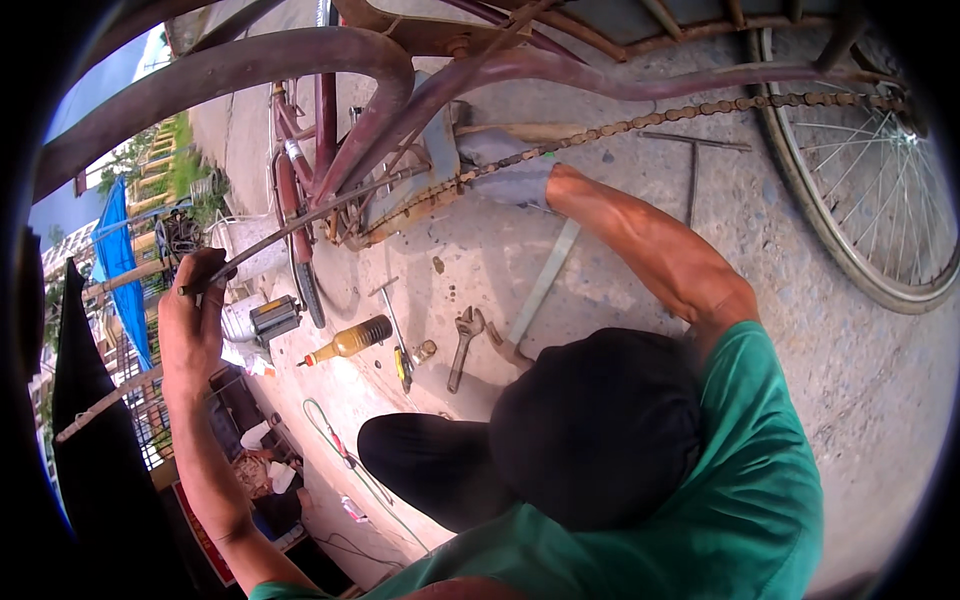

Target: The person repairs a bicycle chain by using a punch and pliers to remove a pin, cleaning a chain link with a brush and fluid from a bottle, and reassembling the link using a screwdriver and pliers.

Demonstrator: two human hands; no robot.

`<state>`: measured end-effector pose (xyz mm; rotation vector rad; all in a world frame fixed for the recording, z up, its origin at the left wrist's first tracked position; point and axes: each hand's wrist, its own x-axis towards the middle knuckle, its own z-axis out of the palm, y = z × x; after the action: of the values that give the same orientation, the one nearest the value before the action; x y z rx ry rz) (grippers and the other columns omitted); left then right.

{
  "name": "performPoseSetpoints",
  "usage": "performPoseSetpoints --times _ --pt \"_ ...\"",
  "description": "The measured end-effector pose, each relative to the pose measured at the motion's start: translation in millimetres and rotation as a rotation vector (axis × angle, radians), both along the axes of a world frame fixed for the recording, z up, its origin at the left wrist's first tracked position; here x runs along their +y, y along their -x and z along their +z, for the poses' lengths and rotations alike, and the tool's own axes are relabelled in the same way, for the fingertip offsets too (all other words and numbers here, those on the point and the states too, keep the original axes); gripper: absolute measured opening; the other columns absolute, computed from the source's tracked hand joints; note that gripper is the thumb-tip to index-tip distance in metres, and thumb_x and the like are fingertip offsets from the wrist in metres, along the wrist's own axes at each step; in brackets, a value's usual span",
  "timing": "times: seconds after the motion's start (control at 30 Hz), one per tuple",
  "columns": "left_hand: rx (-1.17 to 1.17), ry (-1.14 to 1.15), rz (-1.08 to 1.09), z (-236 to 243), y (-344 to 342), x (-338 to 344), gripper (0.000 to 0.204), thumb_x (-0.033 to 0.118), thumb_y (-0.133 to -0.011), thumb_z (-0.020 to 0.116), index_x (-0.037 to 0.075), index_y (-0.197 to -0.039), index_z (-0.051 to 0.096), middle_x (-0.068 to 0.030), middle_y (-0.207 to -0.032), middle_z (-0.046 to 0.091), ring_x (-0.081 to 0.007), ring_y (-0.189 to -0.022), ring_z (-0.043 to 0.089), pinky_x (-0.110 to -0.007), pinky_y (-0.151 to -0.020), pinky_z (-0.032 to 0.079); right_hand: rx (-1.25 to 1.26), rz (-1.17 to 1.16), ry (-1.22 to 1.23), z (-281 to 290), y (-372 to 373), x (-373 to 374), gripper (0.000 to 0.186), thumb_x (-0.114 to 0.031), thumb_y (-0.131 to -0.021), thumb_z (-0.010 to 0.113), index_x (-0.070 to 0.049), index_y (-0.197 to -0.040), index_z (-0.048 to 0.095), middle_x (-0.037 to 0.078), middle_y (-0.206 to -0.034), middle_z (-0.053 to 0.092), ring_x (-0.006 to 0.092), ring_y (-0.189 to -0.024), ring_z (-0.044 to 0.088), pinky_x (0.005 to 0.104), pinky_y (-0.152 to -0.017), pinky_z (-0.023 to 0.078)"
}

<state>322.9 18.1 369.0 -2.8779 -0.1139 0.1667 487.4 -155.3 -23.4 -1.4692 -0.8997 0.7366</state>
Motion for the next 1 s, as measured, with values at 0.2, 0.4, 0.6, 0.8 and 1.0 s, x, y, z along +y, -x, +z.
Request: performPoseSetpoints --times 0.2,0.4,0.6,0.8,1.0 --pt "0.113 1.081 0.767 16.7 -9.3 -10.8 0.040 0.015 -0.102 0.062 -0.004 -0.136 0.050 -0.0179 -0.083 0.072 -0.0257 -0.065 0.069 -0.033 -0.059 0.054 -0.020 -0.038 0.011 2.0 3.6 3.6 0.028 -0.011 -0.086 0.066 0.001 -0.111 0.068 0.019 -0.097 0.070 0.0283 -0.088 0.064 0.0391 -0.081 0.053" --pt "-0.369 0.758 0.370 -18.3 -8.5 -37.2 0.065 0.021 -0.109 0.055 0.006 -0.162 0.022 -0.0154 -0.094 0.074 -0.0150 -0.063 0.068 -0.025 -0.057 0.054 0.069 -0.023 0.002 0.3 2.6 -0.6 0.027 -0.010 -0.086 0.064 0.001 -0.110 0.067 0.017 -0.096 0.070 0.0270 -0.087 0.064 0.0376 -0.080 0.053" --pt "-0.314 0.645 0.195 -6.7 21.6 3.8 0.042 0.023 -0.110 0.054 0.000 -0.145 0.053 -0.0132 -0.094 0.071 -0.0130 -0.075 0.067 -0.027 -0.069 0.057 0.059 -0.003 0.014 0.9 6.5 5.3 0.030 -0.012 -0.088 0.066 0.001 -0.114 0.067 0.017 -0.099 0.071 0.0255 -0.089 0.064 0.0371 -0.081 0.052" --pt "-0.214 1.289 0.575 10.1 12.3 -10.0 0.048 0.015 -0.098 0.065 -0.010 -0.138 0.053 -0.0163 -0.096 0.072 -0.0251 -0.085 0.073 -0.035 -0.081 0.059 0.048 -0.073 -0.024 -13.6 10.0 8.1 0.027 -0.013 -0.089 0.064 0.000 -0.113 0.067 0.014 -0.093 0.068 0.0228 -0.081 0.062 0.0364 -0.073 0.050" --pt "-0.172 0.535 0.414 7.3 13.0 -23.5 0.034 0.031 -0.104 0.066 -0.002 -0.097 0.069 0.0030 -0.065 0.053 -0.0043 -0.057 0.048 -0.025 -0.049 0.039 0.091 -0.095 -0.027 -18.6 5.8 3.5 0.029 -0.015 -0.090 0.066 0.001 -0.115 0.068 0.016 -0.097 0.069 0.0238 -0.086 0.063 0.0371 -0.077 0.050"
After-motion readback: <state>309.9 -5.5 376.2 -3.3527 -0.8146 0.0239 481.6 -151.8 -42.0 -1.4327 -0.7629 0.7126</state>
